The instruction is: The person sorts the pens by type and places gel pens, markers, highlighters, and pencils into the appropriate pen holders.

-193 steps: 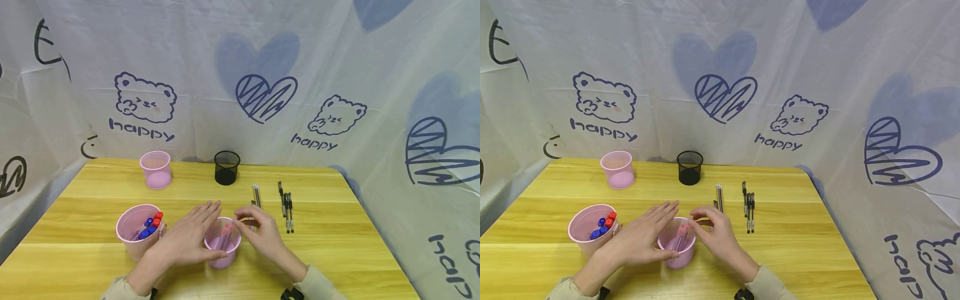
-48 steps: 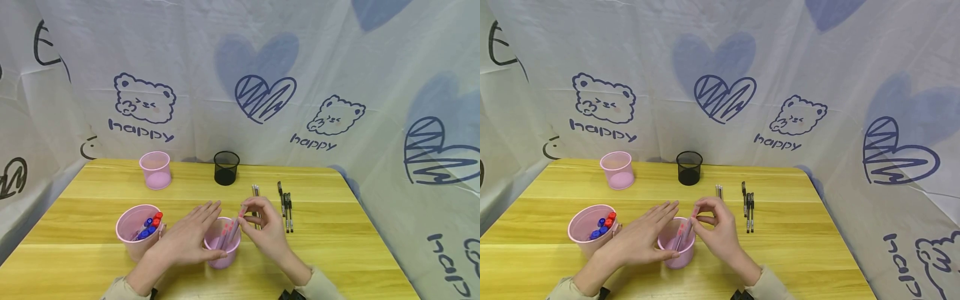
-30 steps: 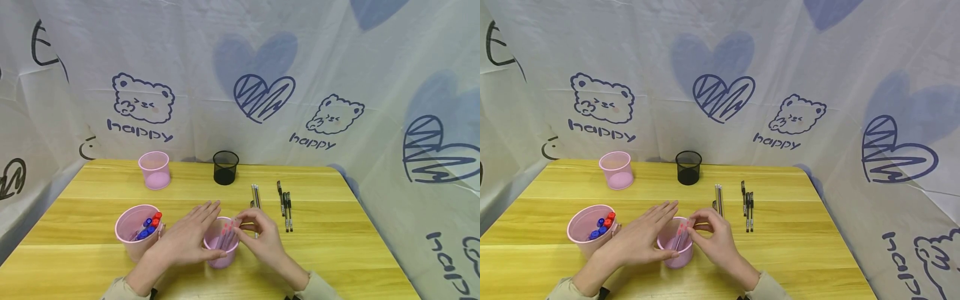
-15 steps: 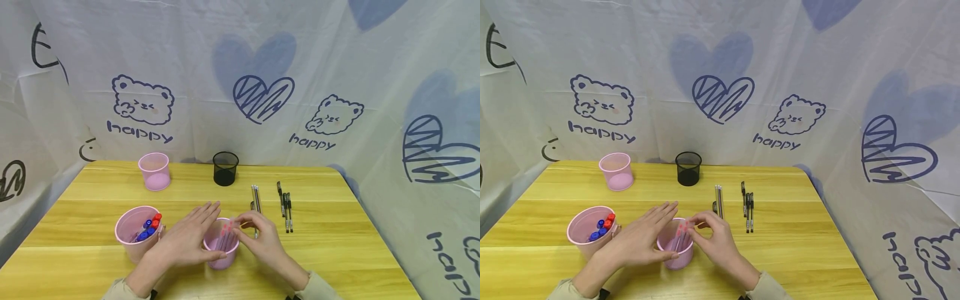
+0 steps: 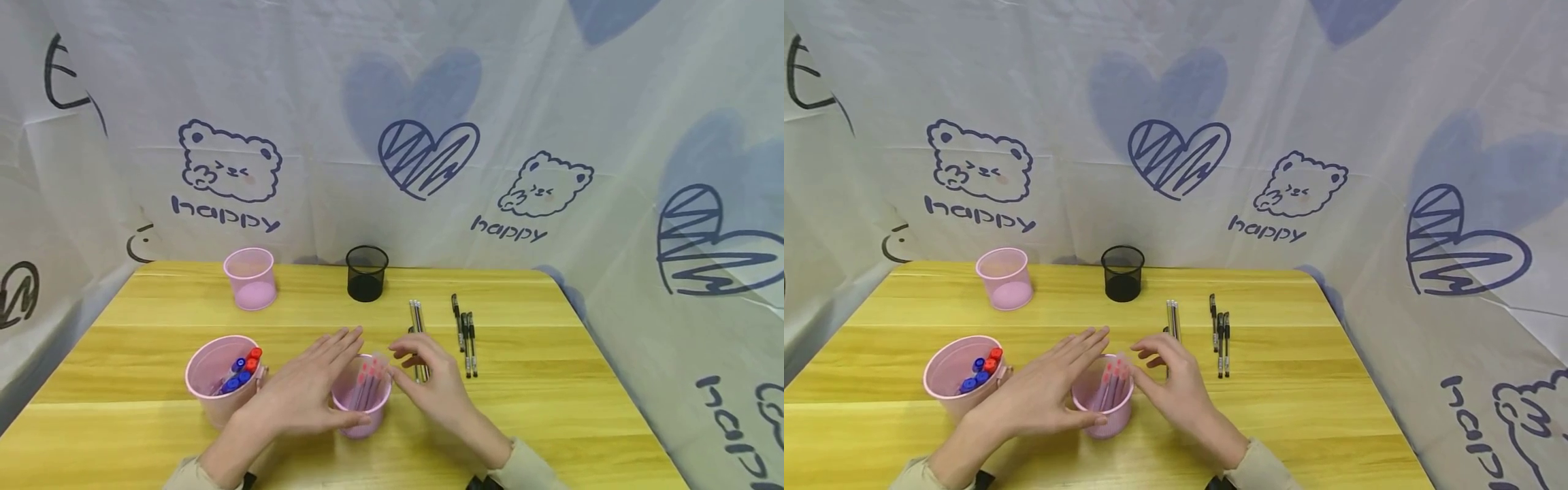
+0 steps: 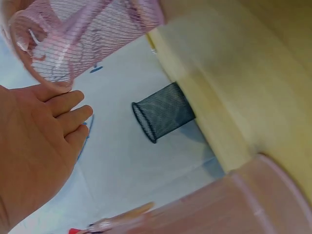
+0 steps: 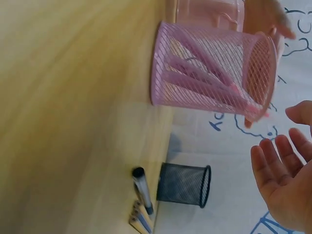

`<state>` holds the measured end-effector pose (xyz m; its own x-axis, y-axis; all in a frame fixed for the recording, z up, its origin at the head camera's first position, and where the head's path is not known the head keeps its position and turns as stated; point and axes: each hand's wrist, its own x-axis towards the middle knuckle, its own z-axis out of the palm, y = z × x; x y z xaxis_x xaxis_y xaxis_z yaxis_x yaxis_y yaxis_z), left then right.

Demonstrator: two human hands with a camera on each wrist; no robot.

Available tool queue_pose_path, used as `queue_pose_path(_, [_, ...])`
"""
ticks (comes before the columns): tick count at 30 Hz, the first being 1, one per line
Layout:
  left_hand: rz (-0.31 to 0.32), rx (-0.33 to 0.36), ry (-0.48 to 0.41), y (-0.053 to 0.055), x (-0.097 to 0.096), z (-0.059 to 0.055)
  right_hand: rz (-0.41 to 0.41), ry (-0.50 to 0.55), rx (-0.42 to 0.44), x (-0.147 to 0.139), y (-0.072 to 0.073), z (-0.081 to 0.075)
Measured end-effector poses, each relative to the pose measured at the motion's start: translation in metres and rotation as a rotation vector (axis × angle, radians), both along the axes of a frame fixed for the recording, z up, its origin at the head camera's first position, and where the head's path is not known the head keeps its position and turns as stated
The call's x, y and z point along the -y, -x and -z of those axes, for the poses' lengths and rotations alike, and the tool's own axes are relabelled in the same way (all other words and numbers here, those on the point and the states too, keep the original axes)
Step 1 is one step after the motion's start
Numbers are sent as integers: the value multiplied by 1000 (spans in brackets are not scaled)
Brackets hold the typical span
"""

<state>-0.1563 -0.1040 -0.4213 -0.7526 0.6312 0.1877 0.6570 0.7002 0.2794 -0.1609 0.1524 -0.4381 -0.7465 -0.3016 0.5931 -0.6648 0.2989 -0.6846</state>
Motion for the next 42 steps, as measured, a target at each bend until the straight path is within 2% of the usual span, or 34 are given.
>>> queue_pose_path(5, [12,-44,-24,-9,4,-16,20,47,-60,-7,6,-11])
queue_pose_path(12, [-16,-162,-31,-24,22,-50,107,78,-100,-17,16,-28])
queue_pose_path(20, [-89,-239,-68,-23,61,-82,199,73,-137,-23,17,-63])
queue_pose_path(23, [-106,-268,-90,-18,76,-91,246,67,-121,-34,28,-59])
queue_pose_path(27, [-122,-310,-109,-10,97,-101,305,41,-99,-55,50,-43])
queue_pose_path(33, [-186,-276,-61,9,127,-112,357,-16,-29,-82,69,-31])
queue_pose_path(38, [-213,-220,-32,34,147,-111,375,-90,29,-98,81,-23])
queue_pose_path(42, [-228,-168,4,55,159,-106,393,-170,103,-110,89,-14])
